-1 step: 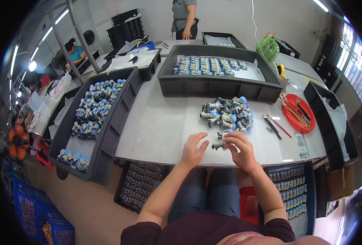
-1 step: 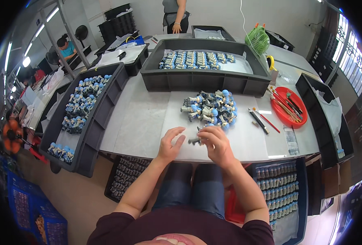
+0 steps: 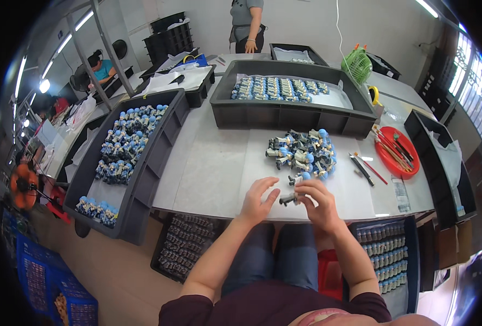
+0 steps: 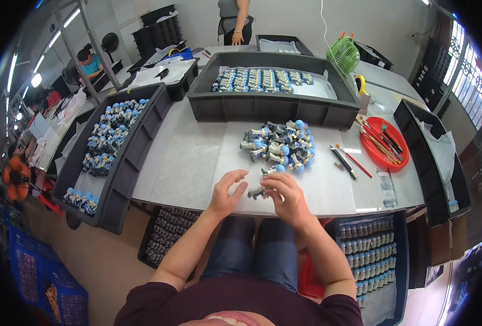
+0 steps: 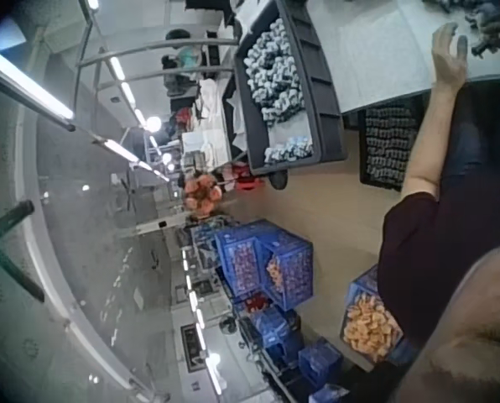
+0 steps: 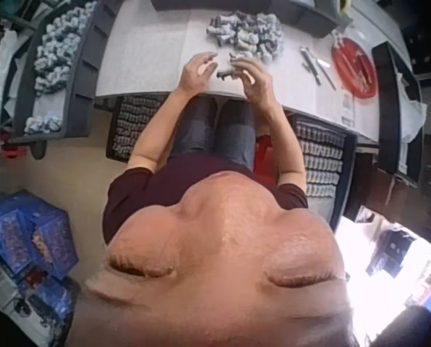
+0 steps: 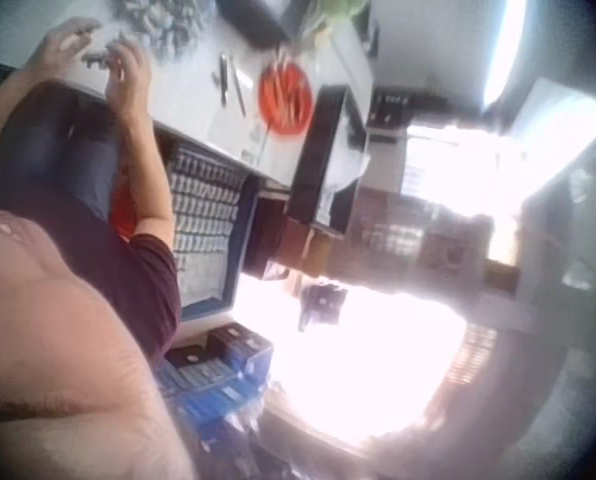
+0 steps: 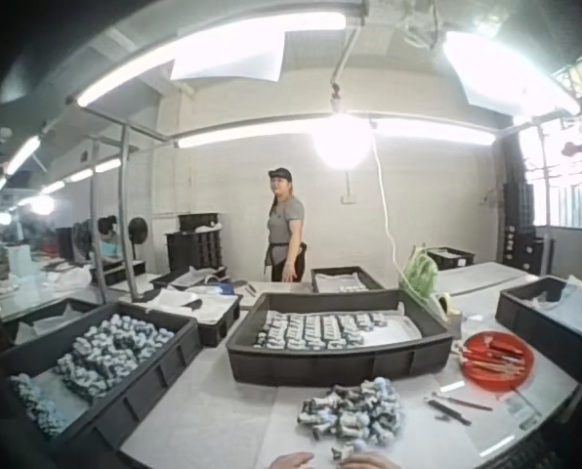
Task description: The person assembles small blue and white figurines at a workstation. They pick up individual figurines, use a red sanding block to smooth parts, and use a utility knife to trim excess material. The person places the finished figurines into a blue tray.
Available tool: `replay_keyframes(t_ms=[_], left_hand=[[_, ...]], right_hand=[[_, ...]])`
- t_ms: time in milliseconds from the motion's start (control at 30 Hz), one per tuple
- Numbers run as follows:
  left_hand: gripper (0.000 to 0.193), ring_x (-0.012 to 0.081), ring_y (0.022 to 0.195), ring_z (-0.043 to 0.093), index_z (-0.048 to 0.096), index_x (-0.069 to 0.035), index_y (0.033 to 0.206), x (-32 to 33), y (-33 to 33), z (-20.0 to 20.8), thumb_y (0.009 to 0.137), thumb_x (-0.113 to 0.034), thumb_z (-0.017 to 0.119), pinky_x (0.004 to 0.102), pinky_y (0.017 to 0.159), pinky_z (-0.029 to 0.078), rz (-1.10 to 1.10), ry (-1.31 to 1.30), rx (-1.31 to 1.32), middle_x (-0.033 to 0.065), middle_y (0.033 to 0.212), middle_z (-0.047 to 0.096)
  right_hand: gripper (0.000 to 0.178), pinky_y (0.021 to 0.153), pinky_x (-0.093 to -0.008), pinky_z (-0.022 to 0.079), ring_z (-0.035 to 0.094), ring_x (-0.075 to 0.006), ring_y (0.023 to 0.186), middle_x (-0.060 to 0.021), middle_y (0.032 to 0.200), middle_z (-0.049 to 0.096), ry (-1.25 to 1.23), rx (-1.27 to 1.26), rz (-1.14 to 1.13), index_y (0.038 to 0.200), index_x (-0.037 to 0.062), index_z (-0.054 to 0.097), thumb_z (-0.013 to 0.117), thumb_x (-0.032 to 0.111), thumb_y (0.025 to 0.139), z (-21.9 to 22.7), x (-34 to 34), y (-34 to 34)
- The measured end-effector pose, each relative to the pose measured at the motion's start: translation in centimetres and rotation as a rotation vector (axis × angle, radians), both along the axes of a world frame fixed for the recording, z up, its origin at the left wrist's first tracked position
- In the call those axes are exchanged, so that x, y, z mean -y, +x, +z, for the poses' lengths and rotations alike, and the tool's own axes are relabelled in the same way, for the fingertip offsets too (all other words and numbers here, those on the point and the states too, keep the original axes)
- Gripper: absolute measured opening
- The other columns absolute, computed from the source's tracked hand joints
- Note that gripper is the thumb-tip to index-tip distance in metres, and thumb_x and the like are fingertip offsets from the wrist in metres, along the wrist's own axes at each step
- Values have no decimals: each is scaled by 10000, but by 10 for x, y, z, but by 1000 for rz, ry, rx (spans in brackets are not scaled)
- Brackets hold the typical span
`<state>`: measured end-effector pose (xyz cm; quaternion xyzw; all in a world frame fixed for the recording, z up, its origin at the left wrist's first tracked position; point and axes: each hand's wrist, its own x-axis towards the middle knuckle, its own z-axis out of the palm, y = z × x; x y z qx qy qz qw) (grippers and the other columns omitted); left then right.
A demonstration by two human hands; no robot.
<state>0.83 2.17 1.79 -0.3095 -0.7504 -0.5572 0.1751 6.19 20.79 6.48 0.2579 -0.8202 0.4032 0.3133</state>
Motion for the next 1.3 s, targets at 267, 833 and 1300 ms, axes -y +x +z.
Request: replay_keyframes(t_ms=[267,833,1300], left_hand=[[309,102,827,596,564,-17,1200,-24,3,-3,912,-128,556,248,714,491,-374,-2,644,60,989,644],[344,218,971,606,441,-30,1282,-14,-8,-7,951,-119,472,347,872,488,-523,567,880,99,1036,603],[355,151,951,585,462,-40,1273,-5,-15,-21,941,-156,508,292,865,462,-452,907,854,102,1063,607]], right_hand=[[243,723,-297,516,611,-166,882,-111,966,626,-619,314,-13,1018,-10,601,658,-37,783,-71,2,1],[202,693,-281,506,642,-174,793,-128,898,661,-485,516,-25,1005,-16,622,648,59,819,-72,-6,1],[271,703,-269,526,617,-144,785,-111,941,634,-898,703,85,1078,-49,577,535,175,930,-51,41,-30]])
